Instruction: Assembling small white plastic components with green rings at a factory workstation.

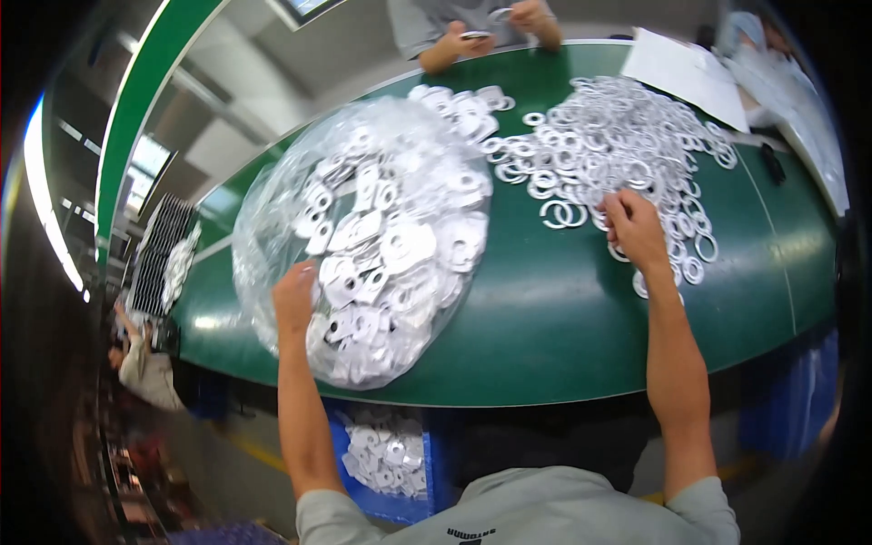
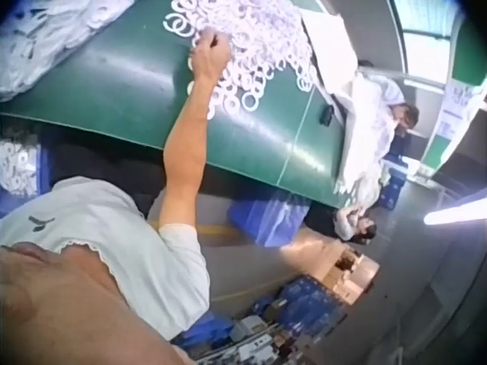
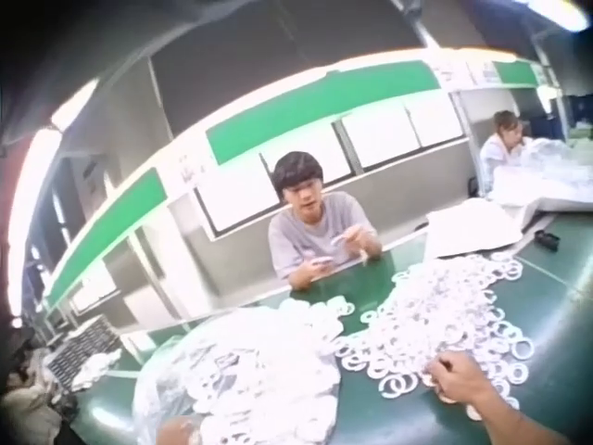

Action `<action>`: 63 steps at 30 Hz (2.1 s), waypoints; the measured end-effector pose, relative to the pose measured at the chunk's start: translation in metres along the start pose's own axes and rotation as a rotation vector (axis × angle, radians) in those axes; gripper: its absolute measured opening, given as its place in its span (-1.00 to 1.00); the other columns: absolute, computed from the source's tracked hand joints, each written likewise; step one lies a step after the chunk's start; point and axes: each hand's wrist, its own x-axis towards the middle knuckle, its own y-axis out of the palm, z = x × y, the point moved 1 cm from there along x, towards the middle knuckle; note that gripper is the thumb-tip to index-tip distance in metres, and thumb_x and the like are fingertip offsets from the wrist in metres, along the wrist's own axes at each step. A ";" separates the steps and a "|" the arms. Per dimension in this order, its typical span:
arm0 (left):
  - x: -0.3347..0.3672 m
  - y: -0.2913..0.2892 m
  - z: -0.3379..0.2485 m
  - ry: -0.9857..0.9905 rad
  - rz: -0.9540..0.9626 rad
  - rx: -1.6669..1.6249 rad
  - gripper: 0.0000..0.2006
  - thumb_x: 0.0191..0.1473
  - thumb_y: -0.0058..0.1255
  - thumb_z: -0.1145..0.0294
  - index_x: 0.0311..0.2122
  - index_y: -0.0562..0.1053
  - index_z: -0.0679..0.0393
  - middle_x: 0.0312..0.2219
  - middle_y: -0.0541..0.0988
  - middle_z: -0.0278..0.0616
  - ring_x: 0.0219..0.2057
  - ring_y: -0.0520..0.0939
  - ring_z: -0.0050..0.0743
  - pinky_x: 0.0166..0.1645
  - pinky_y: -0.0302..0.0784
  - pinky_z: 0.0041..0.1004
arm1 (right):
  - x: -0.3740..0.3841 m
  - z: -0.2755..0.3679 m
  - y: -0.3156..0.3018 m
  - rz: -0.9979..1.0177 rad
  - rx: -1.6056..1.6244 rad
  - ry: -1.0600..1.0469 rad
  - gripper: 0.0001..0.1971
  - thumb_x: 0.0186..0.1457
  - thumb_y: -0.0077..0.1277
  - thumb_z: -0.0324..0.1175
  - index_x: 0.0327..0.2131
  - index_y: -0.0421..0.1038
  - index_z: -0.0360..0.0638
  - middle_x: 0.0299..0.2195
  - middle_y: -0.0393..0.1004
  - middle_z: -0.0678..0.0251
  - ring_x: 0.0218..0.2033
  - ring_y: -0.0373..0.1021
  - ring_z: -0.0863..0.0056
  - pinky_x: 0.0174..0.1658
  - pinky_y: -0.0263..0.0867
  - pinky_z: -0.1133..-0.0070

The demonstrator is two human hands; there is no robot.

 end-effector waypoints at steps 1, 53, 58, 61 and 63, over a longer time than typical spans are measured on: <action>0.000 -0.003 -0.035 -0.043 -0.138 -0.233 -0.78 -0.01 0.08 0.49 -0.20 0.50 0.24 -0.30 0.60 -0.08 -0.24 0.63 -0.17 -0.13 0.47 -0.36 | 0.002 -0.006 -0.010 -0.055 -0.026 0.020 -0.73 0.21 -0.09 -0.25 -0.41 0.44 -0.26 -0.65 0.33 0.45 -0.71 0.24 0.75 -0.66 0.16 0.74; -0.022 0.158 -0.280 -0.313 0.543 -1.721 -0.74 0.25 -0.27 0.41 0.02 0.14 0.18 -0.18 0.48 0.06 -0.30 0.65 -0.05 -0.41 0.68 -0.27 | -0.102 -0.016 -0.061 -0.338 -0.643 0.066 -0.67 -0.24 0.29 -0.39 -0.34 0.49 -0.32 -0.56 0.46 0.28 -0.53 0.38 0.46 -0.40 0.33 0.55; -0.026 0.162 -0.290 -0.202 0.777 -1.831 -0.62 0.28 -0.28 0.17 0.11 0.15 0.13 -0.17 0.49 0.04 -0.30 0.64 -0.05 -0.40 0.67 -0.27 | -0.086 0.028 -0.045 -0.186 -0.240 0.112 -0.80 -0.02 0.17 -0.36 -0.37 0.53 -0.32 -0.57 0.49 0.39 -0.63 0.32 0.71 -0.54 0.23 0.71; -0.029 0.156 -0.286 -0.202 0.876 -1.870 -0.57 0.28 -0.30 0.10 0.14 0.15 0.12 -0.17 0.49 0.03 -0.31 0.64 -0.09 -0.41 0.66 -0.30 | -0.062 0.051 0.002 -0.101 -0.290 -0.140 -0.79 0.01 0.16 -0.32 -0.33 0.56 -0.28 -0.52 0.51 0.35 -0.57 0.36 0.68 -0.48 0.27 0.68; -0.031 0.156 -0.288 -0.208 0.931 -1.885 -0.55 0.28 -0.30 0.07 0.14 0.15 0.11 -0.17 0.49 0.03 -0.31 0.64 -0.12 -0.42 0.65 -0.32 | -0.046 0.045 0.032 -0.031 -0.324 -0.228 -0.78 -0.03 0.18 -0.33 -0.31 0.57 -0.24 -0.53 0.49 0.32 -0.54 0.39 0.61 -0.43 0.29 0.64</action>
